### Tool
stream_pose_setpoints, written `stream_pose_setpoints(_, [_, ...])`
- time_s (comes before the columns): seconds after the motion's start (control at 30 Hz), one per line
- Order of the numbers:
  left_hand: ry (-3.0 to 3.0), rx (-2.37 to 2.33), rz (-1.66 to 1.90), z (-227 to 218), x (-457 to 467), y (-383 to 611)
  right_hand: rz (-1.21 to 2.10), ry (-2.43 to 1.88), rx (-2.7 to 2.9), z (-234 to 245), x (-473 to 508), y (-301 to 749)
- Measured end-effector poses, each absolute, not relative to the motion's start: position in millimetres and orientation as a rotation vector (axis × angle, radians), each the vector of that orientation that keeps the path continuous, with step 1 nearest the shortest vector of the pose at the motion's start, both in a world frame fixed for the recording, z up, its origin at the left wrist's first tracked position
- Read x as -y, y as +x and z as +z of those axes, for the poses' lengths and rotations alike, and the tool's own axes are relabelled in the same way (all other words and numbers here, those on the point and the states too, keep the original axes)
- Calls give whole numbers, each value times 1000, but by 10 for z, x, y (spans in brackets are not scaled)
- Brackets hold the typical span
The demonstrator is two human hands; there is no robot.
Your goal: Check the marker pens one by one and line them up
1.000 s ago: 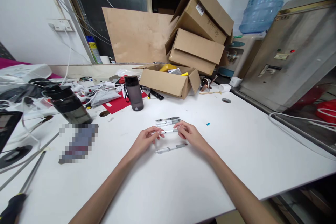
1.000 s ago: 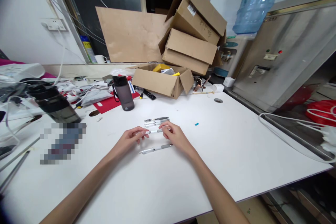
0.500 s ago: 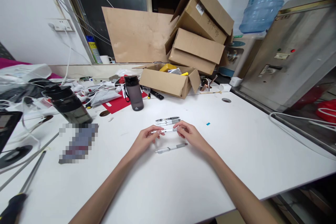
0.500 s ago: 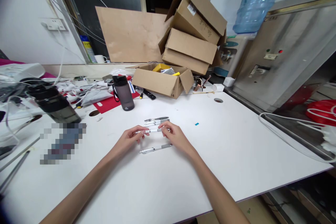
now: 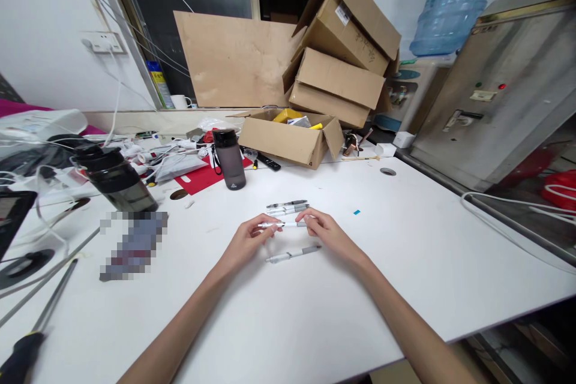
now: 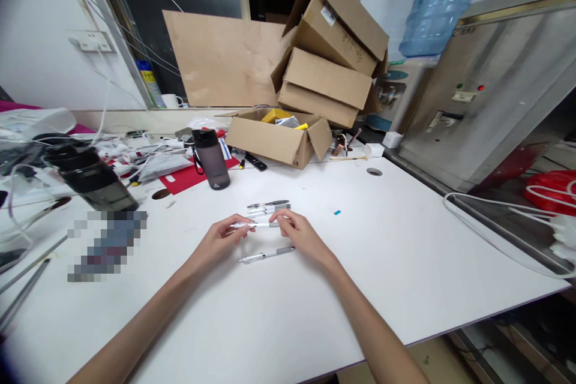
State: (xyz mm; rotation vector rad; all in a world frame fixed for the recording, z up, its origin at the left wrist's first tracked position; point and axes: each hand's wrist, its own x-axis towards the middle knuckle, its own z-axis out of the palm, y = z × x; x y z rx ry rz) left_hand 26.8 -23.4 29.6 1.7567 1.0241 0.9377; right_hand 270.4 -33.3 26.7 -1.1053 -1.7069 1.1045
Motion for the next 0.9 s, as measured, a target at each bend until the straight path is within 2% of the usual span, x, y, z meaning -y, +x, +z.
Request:
stream_pose_setpoints(0.2, [1797,-1048,971,338,273,289,1210,-1070,1663,294,331,2733])
stream_pose_setpoints(0.43, [1387,-871,1093,260,229,321,1525,-875,1817,292,405,2639])
stream_pose_setpoints(0.67, [1229,-718,1033,295,265,382,1341,-923,1834,297,434,2585])
stream_pose_setpoints(0.9, [1478,-766,833,304,356,429,1188,-910,1681,300,449,2503])
